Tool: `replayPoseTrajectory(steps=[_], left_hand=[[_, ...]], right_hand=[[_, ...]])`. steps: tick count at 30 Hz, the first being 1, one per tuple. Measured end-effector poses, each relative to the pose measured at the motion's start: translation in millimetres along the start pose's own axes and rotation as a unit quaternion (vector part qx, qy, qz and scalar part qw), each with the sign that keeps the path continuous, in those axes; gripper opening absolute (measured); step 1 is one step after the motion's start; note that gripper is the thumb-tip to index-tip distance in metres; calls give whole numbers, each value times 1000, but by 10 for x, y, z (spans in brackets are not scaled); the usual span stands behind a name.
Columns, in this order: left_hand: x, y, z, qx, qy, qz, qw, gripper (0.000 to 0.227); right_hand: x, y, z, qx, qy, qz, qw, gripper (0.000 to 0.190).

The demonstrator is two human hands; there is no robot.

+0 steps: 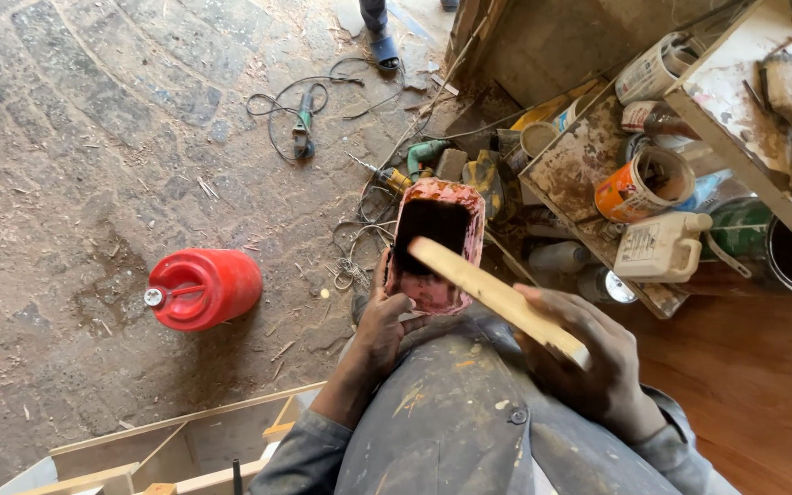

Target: Mix paint or stain in a container using a wooden stick and handle the container lid

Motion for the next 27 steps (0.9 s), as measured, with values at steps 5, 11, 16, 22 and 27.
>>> replayPoseTrajectory(steps=[5, 11, 16, 22, 27], left_hand=[[3, 3, 19, -18, 19, -9, 1000, 106], [73, 17, -21, 6, -1, -5, 1000, 110], [-24, -35, 50, 0, 11, -17, 1000, 102], [-26, -63, 46, -15, 25, -19, 999, 105], [-67, -64, 76, -19, 21, -15, 999, 106]], right_hand=[[-84, -113, 67, 37, 40, 61, 997, 34], [2, -5, -17, -10, -24, -24, 999, 43], [-50, -132, 104, 15, 14, 17, 1000, 35], [-6, -3, -10, 4, -9, -11, 1000, 47], [-30, -83, 73, 15, -5, 3, 1000, 37]])
Point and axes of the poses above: each hand's wrist, its own x-axis away from the middle knuckle, its own z-axis out of the back of the hand, y = z × x, the point moved 4 cm from there along -x, towards the middle knuckle, and after that the axes turned 11 degrees about y, right-handed, at the moved point
